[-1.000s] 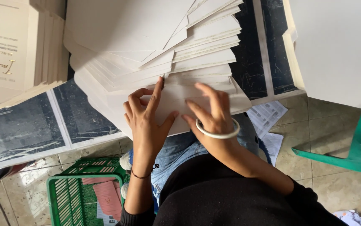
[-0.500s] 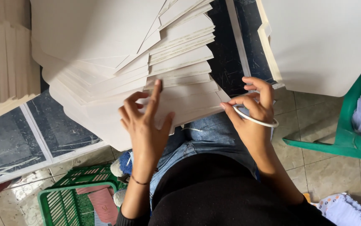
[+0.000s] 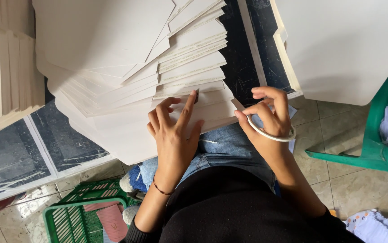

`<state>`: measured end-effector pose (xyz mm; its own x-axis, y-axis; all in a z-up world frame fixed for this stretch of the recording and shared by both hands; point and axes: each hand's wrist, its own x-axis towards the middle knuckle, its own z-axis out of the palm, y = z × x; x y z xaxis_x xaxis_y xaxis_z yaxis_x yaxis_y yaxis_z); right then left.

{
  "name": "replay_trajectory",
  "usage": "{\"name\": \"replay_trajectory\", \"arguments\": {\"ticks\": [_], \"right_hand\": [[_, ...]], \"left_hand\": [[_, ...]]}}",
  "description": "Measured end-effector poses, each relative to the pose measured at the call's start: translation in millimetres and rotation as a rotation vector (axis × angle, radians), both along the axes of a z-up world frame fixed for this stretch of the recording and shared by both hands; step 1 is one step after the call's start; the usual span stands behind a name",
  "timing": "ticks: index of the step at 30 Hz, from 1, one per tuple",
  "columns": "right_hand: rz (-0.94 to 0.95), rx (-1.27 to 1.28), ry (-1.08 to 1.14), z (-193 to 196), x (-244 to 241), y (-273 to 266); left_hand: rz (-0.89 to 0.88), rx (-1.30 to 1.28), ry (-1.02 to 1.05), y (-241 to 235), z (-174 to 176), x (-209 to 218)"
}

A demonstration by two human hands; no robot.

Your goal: Peeling off the protective backing from adhesive strips on a stack of cardstock sheets in a print shop.

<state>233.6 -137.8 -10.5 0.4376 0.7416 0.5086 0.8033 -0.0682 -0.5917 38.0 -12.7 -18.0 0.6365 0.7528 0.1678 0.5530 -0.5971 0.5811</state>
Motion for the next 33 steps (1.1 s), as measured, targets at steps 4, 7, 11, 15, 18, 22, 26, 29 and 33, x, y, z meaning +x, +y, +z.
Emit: {"name": "replay_trajectory", "arguments": {"ticks": [4, 7, 11, 15, 18, 22, 26, 29, 33], "right_hand": [[-0.002, -0.026, 0.074, 7.7, 12.2, -5.1], [0.015, 0.044, 0.100, 18.6, 19.6, -0.4], [0.069, 0.024, 0.101, 14.2, 18.7, 13.7], [0.023, -0.036, 0.077, 1.2, 17.8, 12.6], [0.062, -0.005, 0.070, -9.8, 23.0, 14.2], [0.039, -0.017, 0.005, -14.7, 14.0, 14.8], [0.002, 0.037, -0.139, -13.1, 3.6, 11.1], [0.009, 0.067, -0.128, -4.1, -2.8, 4.5], [0.068, -0.011, 0.121, 5.0, -19.4, 5.5]], "left_hand": [[-0.096, 0.045, 0.006, 5.3, 9.7, -0.3], [-0.052, 0.300, 0.020, 18.8, 14.8, -3.5], [0.002, 0.367, -0.001, 46.6, -1.2, -0.7], [-0.110, 0.393, -0.009, 31.2, -6.5, 4.9], [-0.248, 0.395, 0.064, 0.8, -15.4, 14.6], [-0.271, 0.455, 0.077, -10.9, -20.6, 33.3], [-0.262, 0.522, -0.006, -18.4, -23.6, 53.9], [-0.256, 0.480, -0.031, -12.4, -19.3, 53.4], [-0.118, 0.224, -0.088, 10.8, 8.3, 15.2]]}}
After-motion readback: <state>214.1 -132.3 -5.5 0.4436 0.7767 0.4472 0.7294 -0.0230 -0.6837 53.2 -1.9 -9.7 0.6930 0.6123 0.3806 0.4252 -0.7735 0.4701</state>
